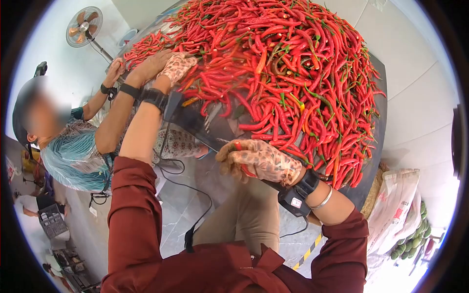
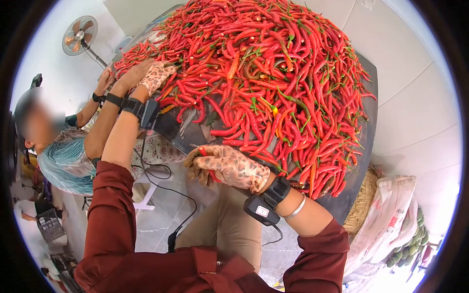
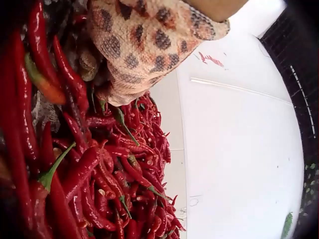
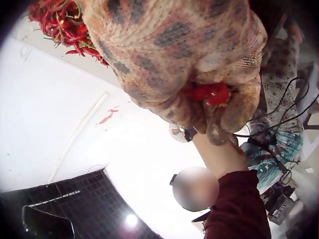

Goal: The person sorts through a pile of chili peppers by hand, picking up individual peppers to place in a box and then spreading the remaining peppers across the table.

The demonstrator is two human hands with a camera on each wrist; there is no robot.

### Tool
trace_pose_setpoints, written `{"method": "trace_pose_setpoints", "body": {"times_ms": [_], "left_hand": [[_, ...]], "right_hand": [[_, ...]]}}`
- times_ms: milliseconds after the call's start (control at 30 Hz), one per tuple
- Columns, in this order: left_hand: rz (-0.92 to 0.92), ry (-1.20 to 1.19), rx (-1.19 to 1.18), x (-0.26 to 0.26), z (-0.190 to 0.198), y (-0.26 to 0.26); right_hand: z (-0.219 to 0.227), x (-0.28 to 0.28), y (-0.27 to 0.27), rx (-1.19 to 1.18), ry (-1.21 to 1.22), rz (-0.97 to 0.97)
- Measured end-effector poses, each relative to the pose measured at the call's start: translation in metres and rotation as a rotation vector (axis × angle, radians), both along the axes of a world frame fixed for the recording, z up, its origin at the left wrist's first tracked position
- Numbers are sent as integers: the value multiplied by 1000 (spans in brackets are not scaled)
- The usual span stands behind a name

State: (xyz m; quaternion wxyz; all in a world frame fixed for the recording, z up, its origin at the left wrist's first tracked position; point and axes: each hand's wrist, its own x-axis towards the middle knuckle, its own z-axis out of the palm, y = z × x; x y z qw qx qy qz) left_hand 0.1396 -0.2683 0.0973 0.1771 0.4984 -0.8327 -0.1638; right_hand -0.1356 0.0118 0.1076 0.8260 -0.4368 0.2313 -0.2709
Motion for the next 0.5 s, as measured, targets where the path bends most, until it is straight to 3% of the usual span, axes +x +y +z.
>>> {"method": "trace_pose_setpoints", "body": {"times_ms": [33, 67, 100, 167, 233, 333, 367, 433, 500], "left_hand": [[113, 73, 193, 1, 14, 11], [120, -10, 136, -15, 69, 60], [126, -9, 136, -10, 56, 53], [162, 285, 260, -4, 30, 40], [221, 171, 388, -2, 27, 27], [-233, -226, -182, 5, -9, -11], [-235, -223, -182, -6, -2, -6], [196, -138, 39, -35, 14, 2], [208, -182, 69, -43, 23, 6]], "right_hand": [[-1, 1, 1, 10, -24, -15], [-1, 2, 2, 20, -48, -27], [0, 2, 2, 20, -47, -21], [2, 2, 4, 71, -60, -23], [4, 3, 4, 58, -46, -33], [5, 2, 4, 29, -10, -36], [5, 1, 3, 13, 8, -26], [3, 1, 2, 35, -18, -22], [2, 2, 3, 59, -46, -16]]}}
